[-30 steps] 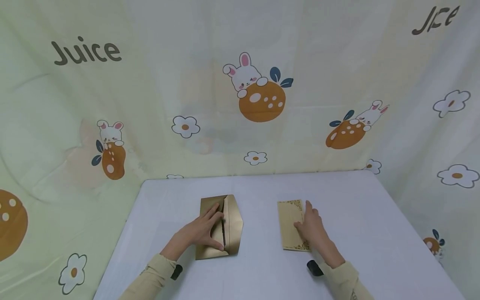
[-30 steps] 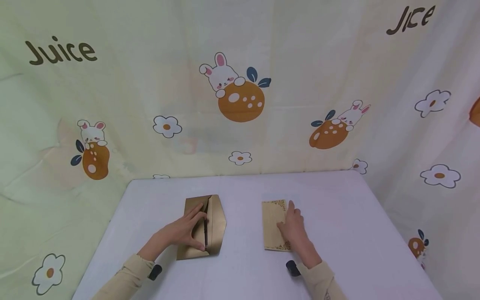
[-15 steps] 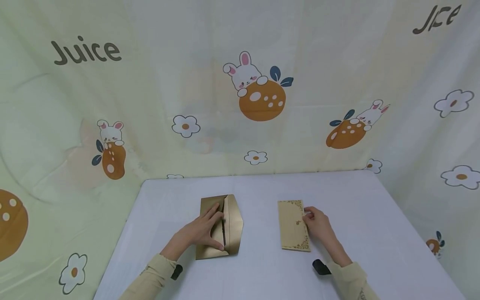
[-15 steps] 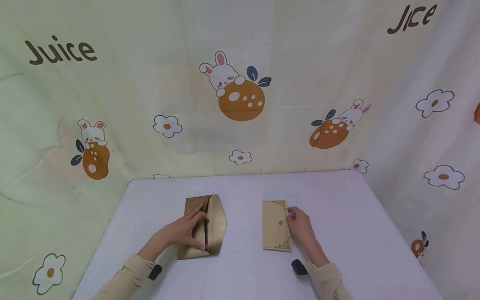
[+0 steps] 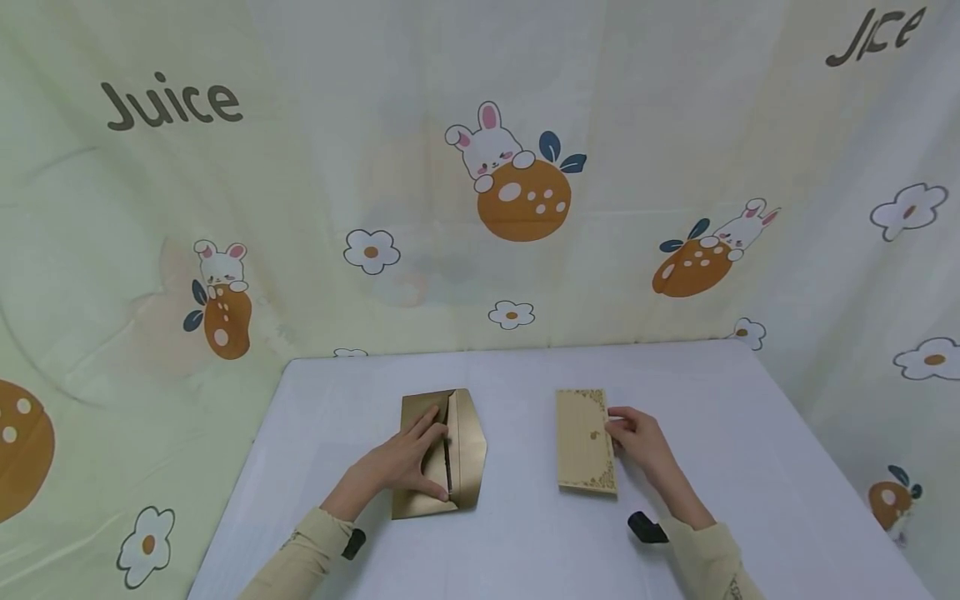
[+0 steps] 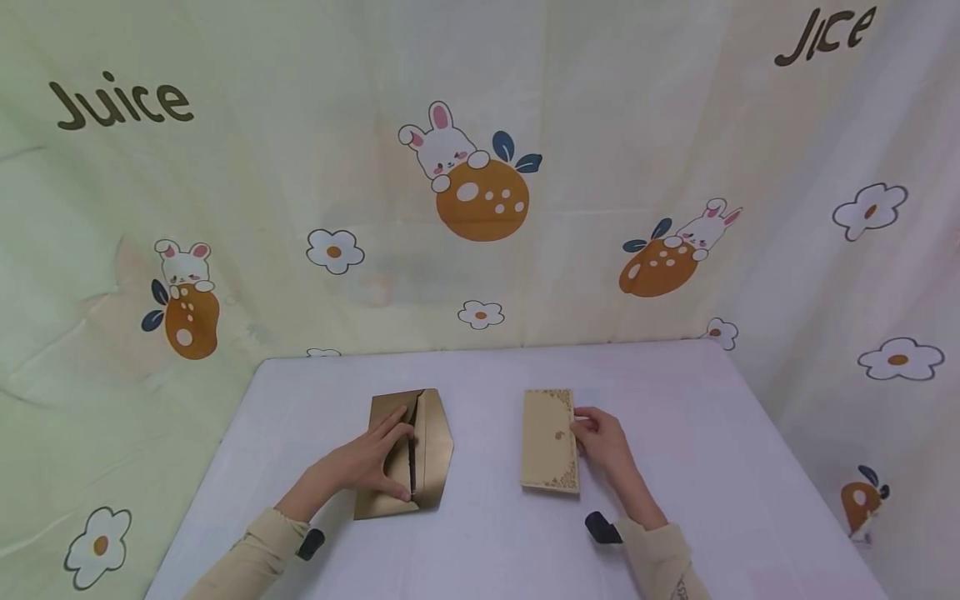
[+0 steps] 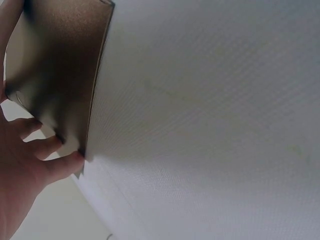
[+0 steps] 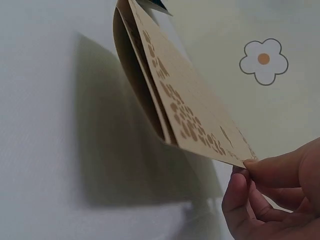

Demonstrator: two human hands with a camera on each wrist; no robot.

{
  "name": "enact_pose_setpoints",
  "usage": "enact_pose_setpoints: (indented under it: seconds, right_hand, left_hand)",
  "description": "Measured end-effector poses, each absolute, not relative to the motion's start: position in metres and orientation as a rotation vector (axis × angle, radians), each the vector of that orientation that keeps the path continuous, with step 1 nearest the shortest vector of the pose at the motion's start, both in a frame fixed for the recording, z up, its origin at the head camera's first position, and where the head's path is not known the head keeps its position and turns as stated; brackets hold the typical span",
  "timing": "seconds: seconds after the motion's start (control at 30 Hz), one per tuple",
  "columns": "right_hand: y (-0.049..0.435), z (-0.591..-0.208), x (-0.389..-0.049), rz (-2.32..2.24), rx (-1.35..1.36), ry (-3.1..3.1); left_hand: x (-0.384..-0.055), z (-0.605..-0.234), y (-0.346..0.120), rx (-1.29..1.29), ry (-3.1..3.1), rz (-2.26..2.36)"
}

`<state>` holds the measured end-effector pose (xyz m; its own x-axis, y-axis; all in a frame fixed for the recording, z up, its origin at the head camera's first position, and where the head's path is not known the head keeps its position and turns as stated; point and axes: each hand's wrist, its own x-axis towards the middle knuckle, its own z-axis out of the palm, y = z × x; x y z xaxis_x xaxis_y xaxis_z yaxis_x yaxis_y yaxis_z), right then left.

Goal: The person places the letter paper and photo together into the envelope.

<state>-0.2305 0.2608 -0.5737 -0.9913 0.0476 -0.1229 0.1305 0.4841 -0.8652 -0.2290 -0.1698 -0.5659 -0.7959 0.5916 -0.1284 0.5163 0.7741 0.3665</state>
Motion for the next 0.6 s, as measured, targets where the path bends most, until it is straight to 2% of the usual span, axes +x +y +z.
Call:
enact_pose_setpoints:
  seconds: [0.6]
  right_hand:
    - [0.237,-0.577,-0.236,-1.641,0.118,2.568]
  left_hand:
    - [-0.230,-0.567,-0.170,0.850,2.724,0.456]
